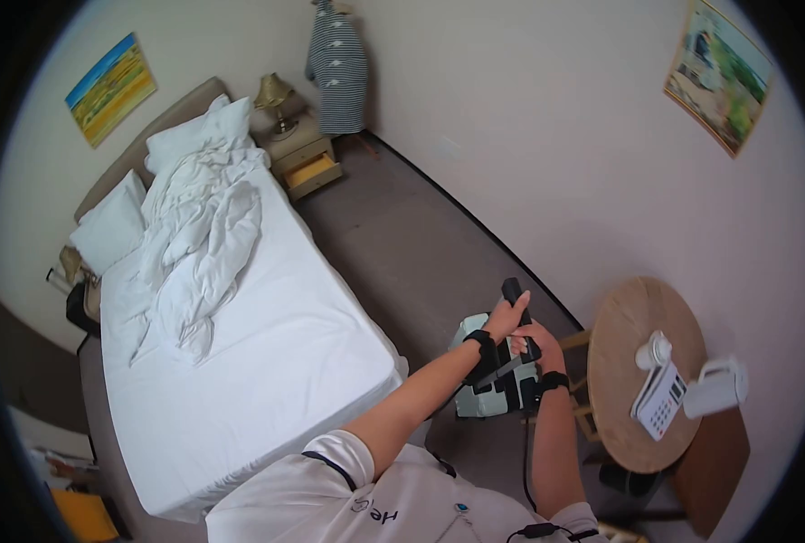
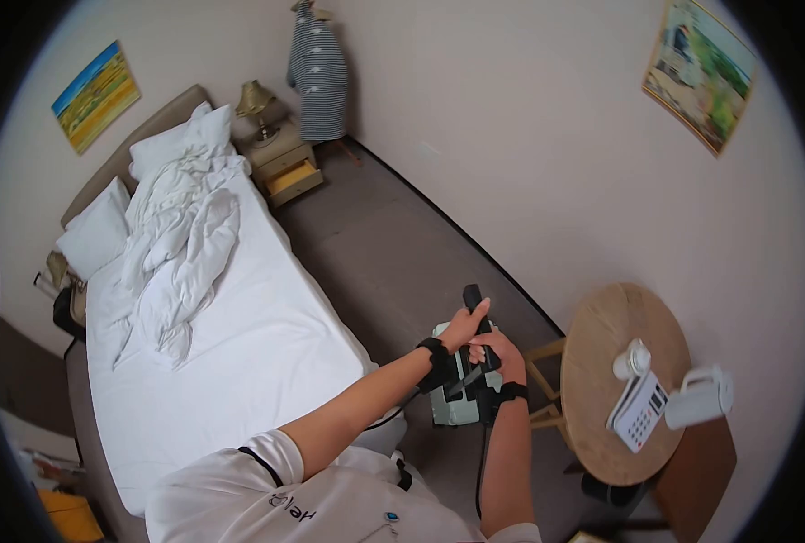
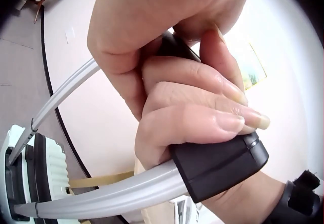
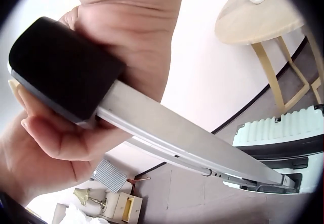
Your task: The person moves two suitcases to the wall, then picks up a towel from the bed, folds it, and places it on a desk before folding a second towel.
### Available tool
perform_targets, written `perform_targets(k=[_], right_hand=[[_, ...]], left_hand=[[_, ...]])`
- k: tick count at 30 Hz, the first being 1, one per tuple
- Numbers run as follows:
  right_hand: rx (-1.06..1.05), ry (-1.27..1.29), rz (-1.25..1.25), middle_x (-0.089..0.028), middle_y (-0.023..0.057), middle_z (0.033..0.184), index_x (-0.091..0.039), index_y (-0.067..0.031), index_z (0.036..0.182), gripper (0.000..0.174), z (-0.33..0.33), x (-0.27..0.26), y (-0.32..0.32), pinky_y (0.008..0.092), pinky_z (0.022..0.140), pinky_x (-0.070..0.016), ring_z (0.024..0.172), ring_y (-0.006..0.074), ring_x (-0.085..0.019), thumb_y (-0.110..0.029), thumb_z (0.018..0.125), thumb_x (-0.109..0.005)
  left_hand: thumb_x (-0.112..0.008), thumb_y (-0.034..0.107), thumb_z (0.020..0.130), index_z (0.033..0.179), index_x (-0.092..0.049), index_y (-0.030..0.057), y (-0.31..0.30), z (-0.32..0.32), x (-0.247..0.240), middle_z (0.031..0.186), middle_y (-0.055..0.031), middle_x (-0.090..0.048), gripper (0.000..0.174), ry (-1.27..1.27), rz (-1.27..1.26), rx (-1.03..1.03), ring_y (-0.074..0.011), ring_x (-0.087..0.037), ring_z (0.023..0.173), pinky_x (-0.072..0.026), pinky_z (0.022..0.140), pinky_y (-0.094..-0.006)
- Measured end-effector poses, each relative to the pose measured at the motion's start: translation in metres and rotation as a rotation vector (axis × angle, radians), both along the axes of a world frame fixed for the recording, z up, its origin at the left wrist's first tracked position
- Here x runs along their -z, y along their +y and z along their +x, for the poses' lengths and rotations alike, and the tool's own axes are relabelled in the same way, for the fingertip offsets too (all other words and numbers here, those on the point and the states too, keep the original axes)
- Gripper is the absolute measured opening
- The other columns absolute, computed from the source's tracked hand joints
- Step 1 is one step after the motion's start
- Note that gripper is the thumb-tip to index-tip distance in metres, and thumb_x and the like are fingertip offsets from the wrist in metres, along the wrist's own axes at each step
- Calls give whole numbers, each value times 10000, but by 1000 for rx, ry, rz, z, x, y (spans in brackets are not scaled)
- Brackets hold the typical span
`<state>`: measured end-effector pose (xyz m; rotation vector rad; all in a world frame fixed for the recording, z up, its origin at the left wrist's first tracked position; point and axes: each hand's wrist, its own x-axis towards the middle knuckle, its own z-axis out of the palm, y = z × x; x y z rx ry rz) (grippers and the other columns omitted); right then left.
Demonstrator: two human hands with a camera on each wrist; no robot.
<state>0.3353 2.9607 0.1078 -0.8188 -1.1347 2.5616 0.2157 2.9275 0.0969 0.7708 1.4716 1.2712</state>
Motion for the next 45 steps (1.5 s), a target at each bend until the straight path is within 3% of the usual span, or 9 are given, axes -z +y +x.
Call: perform_targets(k=[6,9,12,15,21,34,37,42,45], right_hand=[[-13,45,-9,-393,10,449,-415,-68,585,176,-54,0,84,268,459,-337,390,121,-389,-68,731,-514],[8,4,13,-384,9,451,-412,-76,562,193,-80,0,129,271,467,-336,393,120,-380,-64,730,-506],[54,29,-32,-394,12,464,-411,-81,563,192,-107,-4,161,267,466,-341,392,122,-376,-68,730,-505],[62,25,29,-399,15,469,-414,-81,567,188,-140,-3,196,266,465,-345,394,123,-379,-77,729,-508],[-7,51,9,-402,24,475,-434,-69,565,181,-187,5,262,281,481,-360,415,146,-398,-96,720,-522],[-250,61,13,-468,68,488,-490,-31,584,137,-292,3,372,296,522,-427,441,182,-465,-95,695,-538],[-270,51,60,-473,69,488,-493,-29,588,132,-322,9,401,297,533,-430,452,180,-472,-89,696,-539],[-188,106,107,-431,26,482,-463,-46,654,116,-388,8,429,263,434,-380,403,132,-435,-97,723,-540],[-50,22,182,-426,14,479,-486,-52,717,87,-438,2,449,259,443,-379,412,124,-433,-104,719,-555]], left_hand=[[-423,582,787,904,-505,-162,96,-50,16,843,-250,-571,758,41,-13,-36,-317,-563,834,-418,740,-346],[-443,562,796,895,-499,-118,148,-77,32,743,-132,-554,690,46,78,-47,-182,-544,673,-437,601,-296],[-443,559,797,900,-484,-139,175,-107,7,733,-141,-558,706,39,-9,51,-192,-556,680,-441,620,-296],[-422,568,791,947,-505,-145,196,-135,-18,876,-263,-568,735,9,-34,-10,-321,-578,807,-437,708,-359],[-448,562,792,940,-484,-155,265,-180,4,769,-184,-573,733,110,11,-135,-222,-589,644,-477,554,-296],[-451,527,810,951,-498,-123,352,-279,7,804,-167,-572,666,-33,-14,-300,-198,-582,720,-467,628,-296],[-447,528,810,980,-472,-133,381,-310,20,767,-173,-572,682,96,-45,-350,-203,-592,640,-479,555,-296],[-435,534,815,850,-440,-48,388,-364,-21,628,-137,-540,583,-166,18,-269,-190,-540,404,-422,326,-265],[-402,595,801,984,-411,44,385,-422,1,870,-107,-563,580,-446,78,-78,-154,-575,767,-469,649,-318]])
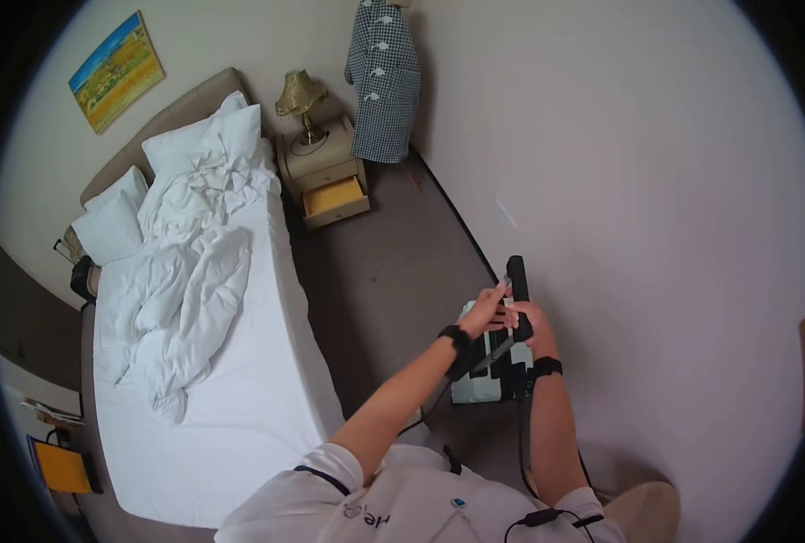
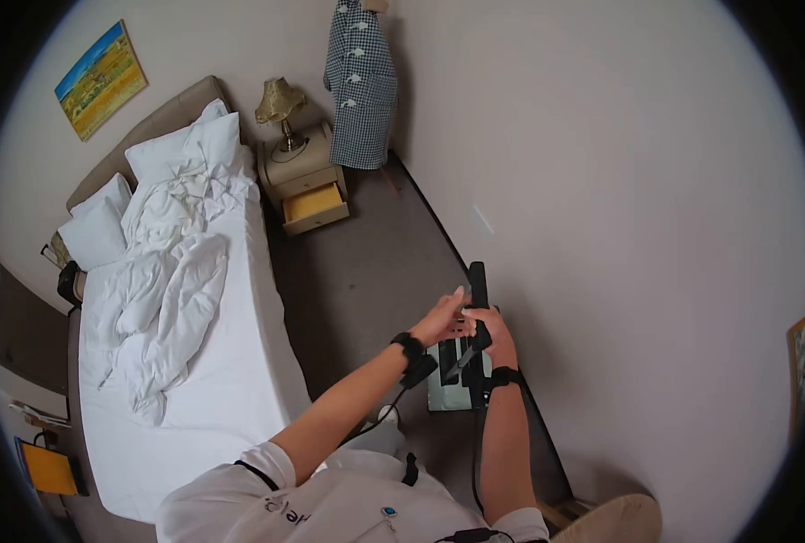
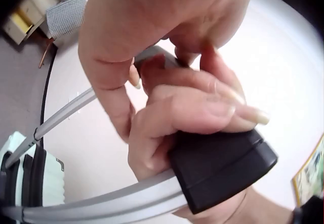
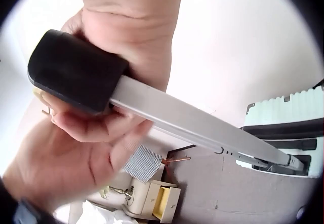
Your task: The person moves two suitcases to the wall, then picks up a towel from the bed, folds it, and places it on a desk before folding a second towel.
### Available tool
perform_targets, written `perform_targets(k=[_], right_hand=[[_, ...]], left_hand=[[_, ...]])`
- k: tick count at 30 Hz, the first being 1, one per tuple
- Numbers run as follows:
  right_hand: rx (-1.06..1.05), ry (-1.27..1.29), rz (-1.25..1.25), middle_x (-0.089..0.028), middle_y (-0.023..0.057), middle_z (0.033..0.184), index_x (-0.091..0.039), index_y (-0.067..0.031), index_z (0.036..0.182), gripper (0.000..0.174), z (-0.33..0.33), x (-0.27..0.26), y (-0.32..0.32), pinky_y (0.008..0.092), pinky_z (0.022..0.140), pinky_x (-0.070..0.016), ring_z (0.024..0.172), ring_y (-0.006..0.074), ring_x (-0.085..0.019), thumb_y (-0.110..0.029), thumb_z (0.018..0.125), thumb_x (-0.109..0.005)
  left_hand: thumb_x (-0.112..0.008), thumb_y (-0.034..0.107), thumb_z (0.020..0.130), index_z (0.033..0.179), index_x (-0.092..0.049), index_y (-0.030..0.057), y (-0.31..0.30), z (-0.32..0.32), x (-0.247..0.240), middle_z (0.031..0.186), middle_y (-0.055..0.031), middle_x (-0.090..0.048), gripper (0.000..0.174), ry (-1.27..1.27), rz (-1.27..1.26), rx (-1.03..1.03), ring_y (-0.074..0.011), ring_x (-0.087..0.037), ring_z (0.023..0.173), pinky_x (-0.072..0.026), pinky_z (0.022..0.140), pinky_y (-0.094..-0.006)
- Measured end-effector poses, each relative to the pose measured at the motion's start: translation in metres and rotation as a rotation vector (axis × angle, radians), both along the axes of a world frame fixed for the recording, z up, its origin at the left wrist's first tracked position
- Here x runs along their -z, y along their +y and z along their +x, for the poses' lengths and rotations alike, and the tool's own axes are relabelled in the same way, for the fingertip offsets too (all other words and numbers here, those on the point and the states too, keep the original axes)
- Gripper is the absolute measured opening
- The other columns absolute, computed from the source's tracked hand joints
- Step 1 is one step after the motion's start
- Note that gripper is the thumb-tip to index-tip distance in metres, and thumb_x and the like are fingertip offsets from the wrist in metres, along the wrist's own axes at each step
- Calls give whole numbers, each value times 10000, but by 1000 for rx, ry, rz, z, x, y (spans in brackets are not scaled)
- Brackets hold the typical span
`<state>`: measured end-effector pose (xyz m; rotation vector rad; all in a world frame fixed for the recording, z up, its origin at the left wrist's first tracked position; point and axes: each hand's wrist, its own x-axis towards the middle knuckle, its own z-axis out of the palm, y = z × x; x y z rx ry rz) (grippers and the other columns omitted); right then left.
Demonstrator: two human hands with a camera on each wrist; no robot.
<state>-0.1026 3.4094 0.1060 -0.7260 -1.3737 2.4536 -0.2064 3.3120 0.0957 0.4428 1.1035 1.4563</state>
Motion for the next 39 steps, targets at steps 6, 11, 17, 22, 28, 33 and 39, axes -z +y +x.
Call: perform_targets(k=[6,11,17,22,28,33,39], right_hand=[[242,147,-92,-429,-7,516,-446,-92,887,218,-123,19,36,261,497,-398,424,113,-414,-61,717,-578],[473,250,-221,-431,2,552,-411,-116,844,253,-215,16,50,277,533,-432,444,119,-424,-19,699,-595],[579,328,-229,-429,12,660,-398,-121,771,247,-308,24,75,321,681,-442,592,113,-450,19,694,-586],[642,365,-323,-420,12,653,-419,-111,789,244,-366,23,87,341,723,-434,591,127,-449,30,693,-594],[563,254,222,-478,46,685,-460,-63,920,273,-370,41,114,281,688,-443,726,174,-525,22,703,-601],[668,105,141,-467,31,643,-457,-41,755,92,-374,-10,149,251,623,-430,682,127,-504,-92,777,-530],[899,208,-590,-370,-15,488,-352,-121,589,248,-453,14,197,237,469,-394,434,116,-397,-118,800,-482]], left_hand=[[-371,630,792,1171,-426,95,-25,-82,4,1200,-63,-414,657,39,-106,197,-183,-368,1113,-289,941,-377],[-406,576,812,1140,-437,93,-14,-143,-3,1097,-64,-491,585,301,-77,236,-178,-455,1021,-388,850,-365],[-442,528,822,1146,-394,68,19,-223,-8,1031,-115,-500,565,30,-82,-92,-194,-534,919,-443,794,-331],[-415,655,753,1076,-383,-39,71,-307,-9,1019,-150,-493,766,-267,-160,-69,-240,-539,906,-444,818,-342],[-514,691,656,981,-385,-65,105,-354,5,994,-207,-477,834,-389,-317,90,-294,-511,957,-430,857,-385],[-611,528,701,891,-442,-16,144,-383,7,922,-173,-506,601,-701,-243,-28,-257,-544,898,-479,739,-315],[-618,311,782,738,-493,75,156,-447,11,611,-40,-518,270,-875,-122,-136,-97,-522,538,-410,427,-175]])
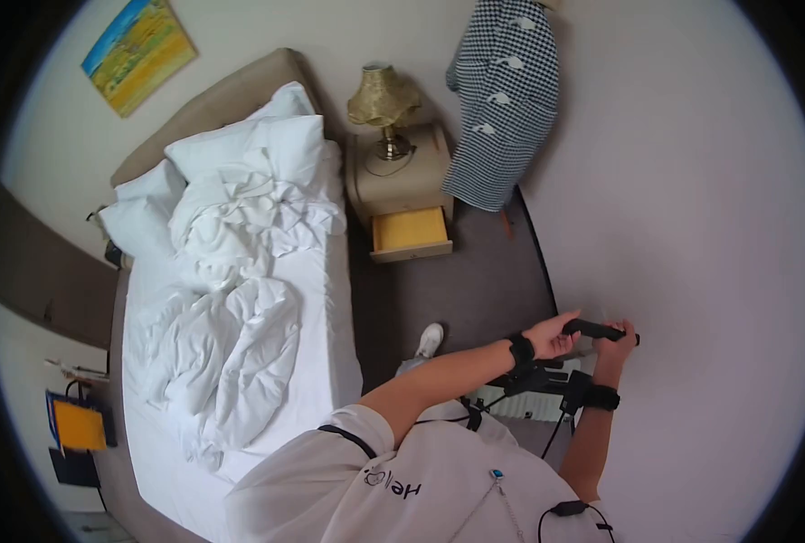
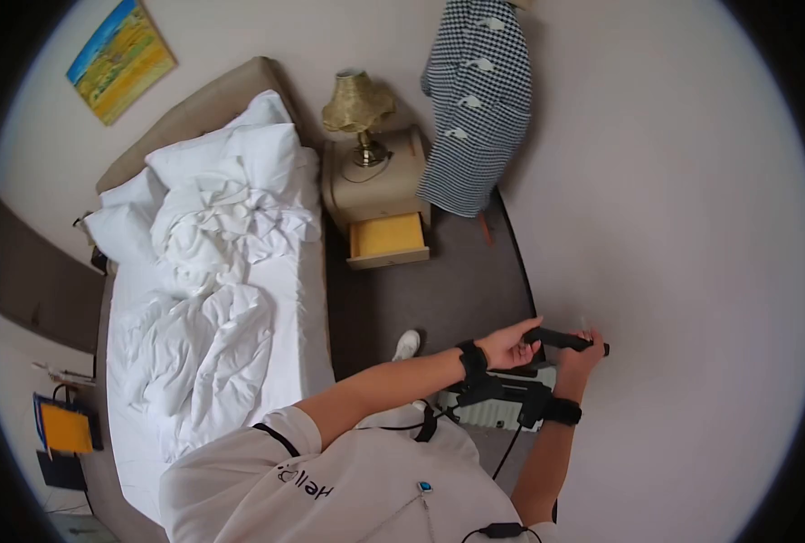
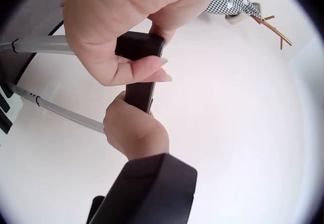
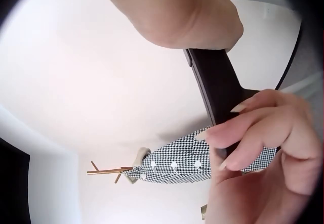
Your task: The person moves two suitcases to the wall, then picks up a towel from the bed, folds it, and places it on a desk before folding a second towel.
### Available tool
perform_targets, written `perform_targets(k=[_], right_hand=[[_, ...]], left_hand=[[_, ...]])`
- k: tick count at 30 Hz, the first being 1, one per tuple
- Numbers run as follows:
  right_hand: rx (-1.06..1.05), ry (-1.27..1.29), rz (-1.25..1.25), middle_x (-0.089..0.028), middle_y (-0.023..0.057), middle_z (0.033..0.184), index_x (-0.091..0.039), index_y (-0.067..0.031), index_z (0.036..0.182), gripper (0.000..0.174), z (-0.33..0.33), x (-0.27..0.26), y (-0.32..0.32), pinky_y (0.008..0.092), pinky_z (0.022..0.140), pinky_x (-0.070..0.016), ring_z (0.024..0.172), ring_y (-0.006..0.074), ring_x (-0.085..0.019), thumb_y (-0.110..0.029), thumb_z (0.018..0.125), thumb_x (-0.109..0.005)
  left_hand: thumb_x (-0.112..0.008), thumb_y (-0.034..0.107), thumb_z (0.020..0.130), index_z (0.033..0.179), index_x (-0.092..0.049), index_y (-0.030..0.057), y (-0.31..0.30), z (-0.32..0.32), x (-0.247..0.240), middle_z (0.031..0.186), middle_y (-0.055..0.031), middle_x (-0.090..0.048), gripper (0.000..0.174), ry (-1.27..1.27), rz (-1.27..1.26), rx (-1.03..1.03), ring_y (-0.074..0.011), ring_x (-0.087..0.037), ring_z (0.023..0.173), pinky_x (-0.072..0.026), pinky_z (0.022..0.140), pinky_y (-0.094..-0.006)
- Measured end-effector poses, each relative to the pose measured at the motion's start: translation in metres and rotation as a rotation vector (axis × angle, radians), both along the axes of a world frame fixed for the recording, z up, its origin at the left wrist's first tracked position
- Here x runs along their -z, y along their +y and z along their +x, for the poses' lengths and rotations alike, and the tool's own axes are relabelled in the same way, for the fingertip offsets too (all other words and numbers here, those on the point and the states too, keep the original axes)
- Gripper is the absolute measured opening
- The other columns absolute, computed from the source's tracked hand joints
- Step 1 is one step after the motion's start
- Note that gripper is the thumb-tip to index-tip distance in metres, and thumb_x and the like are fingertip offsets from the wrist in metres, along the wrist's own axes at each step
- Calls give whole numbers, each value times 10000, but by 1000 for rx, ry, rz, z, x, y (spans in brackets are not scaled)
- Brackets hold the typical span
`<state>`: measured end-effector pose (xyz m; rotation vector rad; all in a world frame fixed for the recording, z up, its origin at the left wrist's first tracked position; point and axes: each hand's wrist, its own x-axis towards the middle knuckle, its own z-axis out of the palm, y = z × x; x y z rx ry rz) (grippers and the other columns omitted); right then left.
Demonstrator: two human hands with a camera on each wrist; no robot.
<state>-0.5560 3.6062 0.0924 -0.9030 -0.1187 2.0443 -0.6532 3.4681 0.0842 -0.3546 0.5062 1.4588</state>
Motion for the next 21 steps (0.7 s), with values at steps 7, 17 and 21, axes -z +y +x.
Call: perform_targets(k=[7,17,21], right_hand=[[187,109,-56,-361,-23,473,-339,-109,573,244,-69,-2,27,252,501,-383,419,131,-391,-59,756,-492],[526,194,-22,-351,-6,471,-339,-111,571,228,-180,-8,81,271,501,-385,438,154,-373,-53,721,-502],[581,234,-18,-367,3,476,-347,-107,579,234,-226,-8,96,307,568,-401,475,170,-410,-96,755,-501]], left_hand=[[-644,269,760,769,-446,83,48,-88,-5,625,-31,-467,272,63,-26,135,-75,-440,474,-343,363,-151],[-615,258,760,696,-445,104,151,-219,-23,551,3,-434,238,269,-54,291,-64,-429,416,-314,325,-152],[-617,296,753,677,-468,96,190,-267,-15,556,-9,-473,260,369,-42,318,-74,-476,419,-319,303,-154]])
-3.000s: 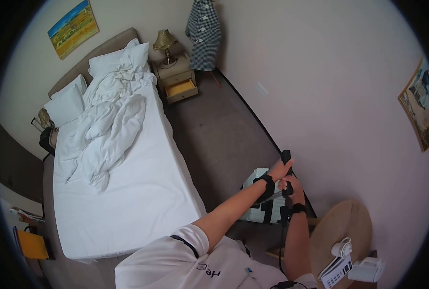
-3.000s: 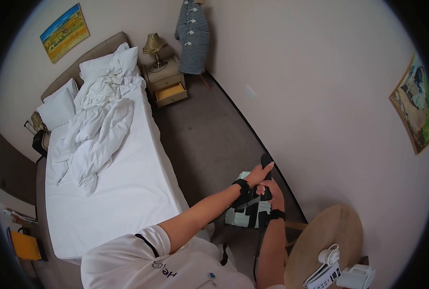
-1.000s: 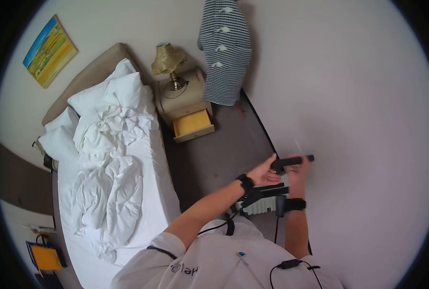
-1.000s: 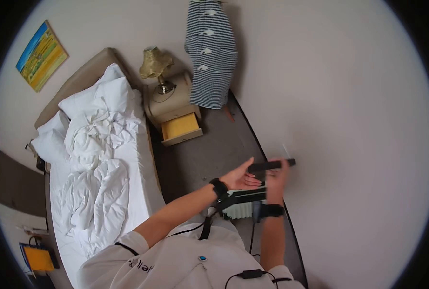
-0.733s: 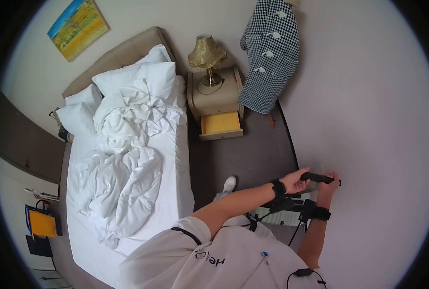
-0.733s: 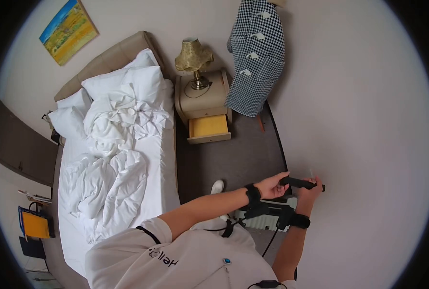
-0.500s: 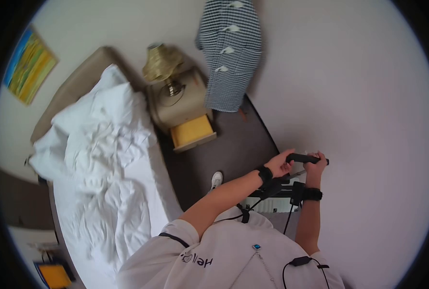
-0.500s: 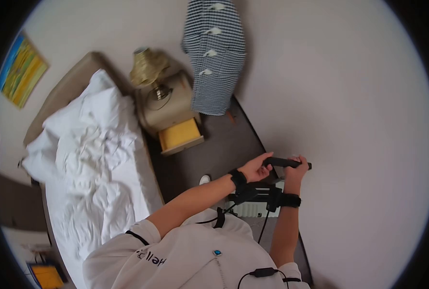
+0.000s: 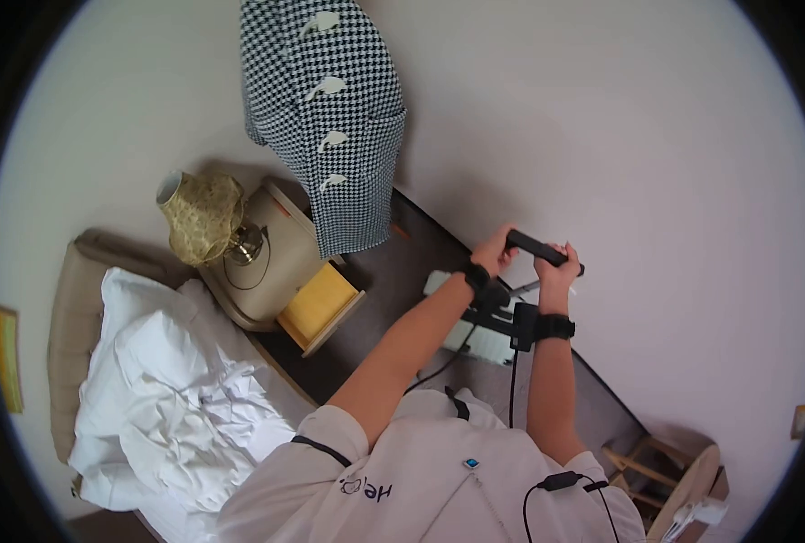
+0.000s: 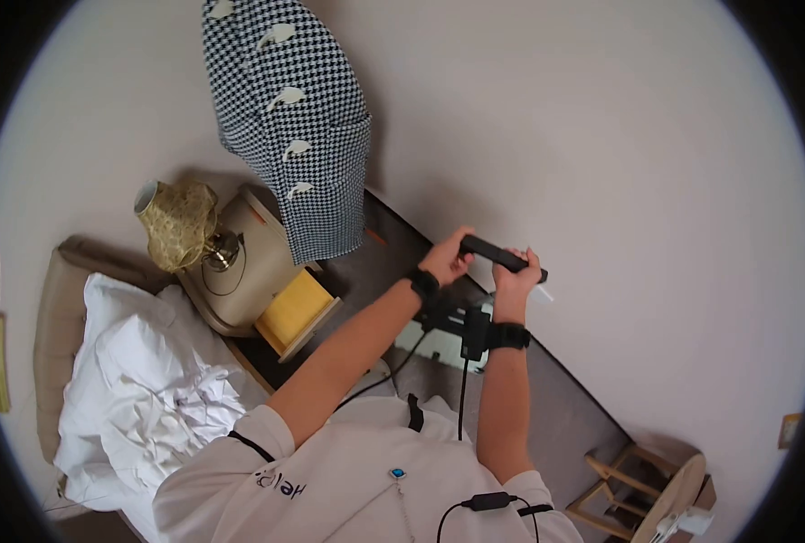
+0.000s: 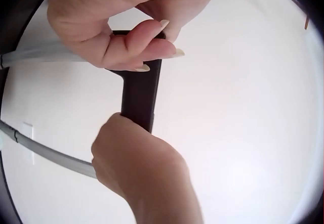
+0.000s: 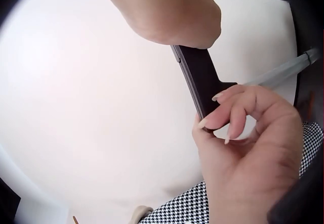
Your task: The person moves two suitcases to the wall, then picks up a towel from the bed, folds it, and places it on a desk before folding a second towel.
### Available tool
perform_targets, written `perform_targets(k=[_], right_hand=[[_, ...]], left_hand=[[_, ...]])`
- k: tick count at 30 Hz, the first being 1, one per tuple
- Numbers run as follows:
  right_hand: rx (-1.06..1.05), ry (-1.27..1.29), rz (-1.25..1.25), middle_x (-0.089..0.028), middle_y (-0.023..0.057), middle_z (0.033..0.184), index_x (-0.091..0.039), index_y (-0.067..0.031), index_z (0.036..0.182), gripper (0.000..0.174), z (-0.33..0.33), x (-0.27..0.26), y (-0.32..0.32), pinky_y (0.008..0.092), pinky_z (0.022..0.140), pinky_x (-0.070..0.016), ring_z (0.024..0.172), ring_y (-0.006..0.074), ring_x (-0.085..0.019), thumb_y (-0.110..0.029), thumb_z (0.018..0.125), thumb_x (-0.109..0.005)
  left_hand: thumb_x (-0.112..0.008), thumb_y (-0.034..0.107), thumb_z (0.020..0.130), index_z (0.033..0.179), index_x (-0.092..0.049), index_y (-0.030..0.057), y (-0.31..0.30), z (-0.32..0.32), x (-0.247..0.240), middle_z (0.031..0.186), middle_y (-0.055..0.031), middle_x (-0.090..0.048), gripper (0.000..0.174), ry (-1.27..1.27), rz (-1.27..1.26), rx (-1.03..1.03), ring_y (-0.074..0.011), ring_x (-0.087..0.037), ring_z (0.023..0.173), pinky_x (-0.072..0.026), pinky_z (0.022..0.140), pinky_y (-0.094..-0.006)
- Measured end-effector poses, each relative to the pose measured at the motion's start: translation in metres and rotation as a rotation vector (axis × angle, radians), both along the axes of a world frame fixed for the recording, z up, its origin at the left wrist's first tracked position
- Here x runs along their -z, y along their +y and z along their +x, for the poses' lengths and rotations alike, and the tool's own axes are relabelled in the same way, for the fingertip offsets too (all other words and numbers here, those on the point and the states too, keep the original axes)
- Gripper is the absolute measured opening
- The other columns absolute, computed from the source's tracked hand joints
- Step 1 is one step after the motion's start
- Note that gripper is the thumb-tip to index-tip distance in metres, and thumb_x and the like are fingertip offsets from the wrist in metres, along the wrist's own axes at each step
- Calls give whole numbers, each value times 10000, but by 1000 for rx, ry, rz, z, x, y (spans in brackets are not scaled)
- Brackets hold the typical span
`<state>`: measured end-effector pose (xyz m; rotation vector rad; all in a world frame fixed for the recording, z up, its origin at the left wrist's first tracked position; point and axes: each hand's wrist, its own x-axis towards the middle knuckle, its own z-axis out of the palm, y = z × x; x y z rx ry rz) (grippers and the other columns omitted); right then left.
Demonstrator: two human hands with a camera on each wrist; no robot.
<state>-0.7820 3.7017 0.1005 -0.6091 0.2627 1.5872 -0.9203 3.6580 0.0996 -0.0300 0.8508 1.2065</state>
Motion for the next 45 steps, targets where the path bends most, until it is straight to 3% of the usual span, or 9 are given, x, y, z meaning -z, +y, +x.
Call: perform_targets(k=[3,6,9,15,21,26,27,38,45], right_hand=[[-68,127,84,-430,25,563,-386,-80,659,186,-24,10,5,360,691,-409,600,189,-476,-130,804,-492],[-114,122,117,-517,58,797,-432,-33,854,124,-61,11,7,429,820,-389,800,220,-522,-127,819,-506],[-98,68,79,-472,86,1109,-378,-2,1114,357,-101,-2,13,504,962,-301,1079,269,-455,-77,801,-530],[-108,218,33,-484,101,1077,-386,48,1066,316,-132,-1,29,553,969,-294,1079,314,-433,-51,793,-510],[-115,126,-35,-532,95,934,-445,29,950,218,-151,2,34,540,933,-346,935,287,-526,-73,777,-531],[-159,61,-64,-551,75,837,-474,2,898,156,-140,3,63,546,906,-366,829,255,-563,-96,783,-516],[-146,100,-33,-548,95,933,-445,30,968,250,-135,8,69,567,912,-360,938,304,-535,-32,754,-559],[-229,-10,49,-534,142,998,-427,23,963,240,-127,-5,90,564,912,-363,957,329,-531,-17,763,-552],[-320,-66,307,-474,226,1103,-387,74,1013,299,-112,29,112,533,938,-356,1039,364,-474,-67,799,-542]], left_hand=[[-590,365,758,776,-534,17,9,-45,-21,645,-67,-550,353,378,88,141,-149,-585,550,-458,428,-207],[-546,418,784,823,-528,-11,30,-78,-12,739,-107,-571,431,331,130,46,-213,-603,681,-509,570,-257],[-505,442,810,943,-491,-28,45,-106,-16,920,-148,-551,489,358,155,105,-258,-583,824,-501,711,-315],[-492,423,828,1182,-373,22,10,-148,-23,1141,-150,-426,548,504,311,271,-244,-546,926,-448,799,-340],[-526,356,816,1168,-398,60,-54,-192,19,1107,-108,-456,477,619,132,373,-212,-551,905,-432,791,-310],[-529,348,812,1109,-433,66,-79,-198,32,1044,-96,-500,421,631,129,282,-198,-555,891,-428,791,-308],[-528,348,812,1097,-442,68,-87,-195,36,1028,-91,-512,409,638,113,287,-194,-556,888,-429,790,-305],[-503,331,833,1055,-499,68,-297,-167,124,993,-84,-561,344,466,-148,92,-207,-563,893,-451,779,-331],[-520,334,818,1023,-506,51,-395,-121,174,952,-99,-569,351,653,-590,103,-209,-579,836,-472,716,-323]])
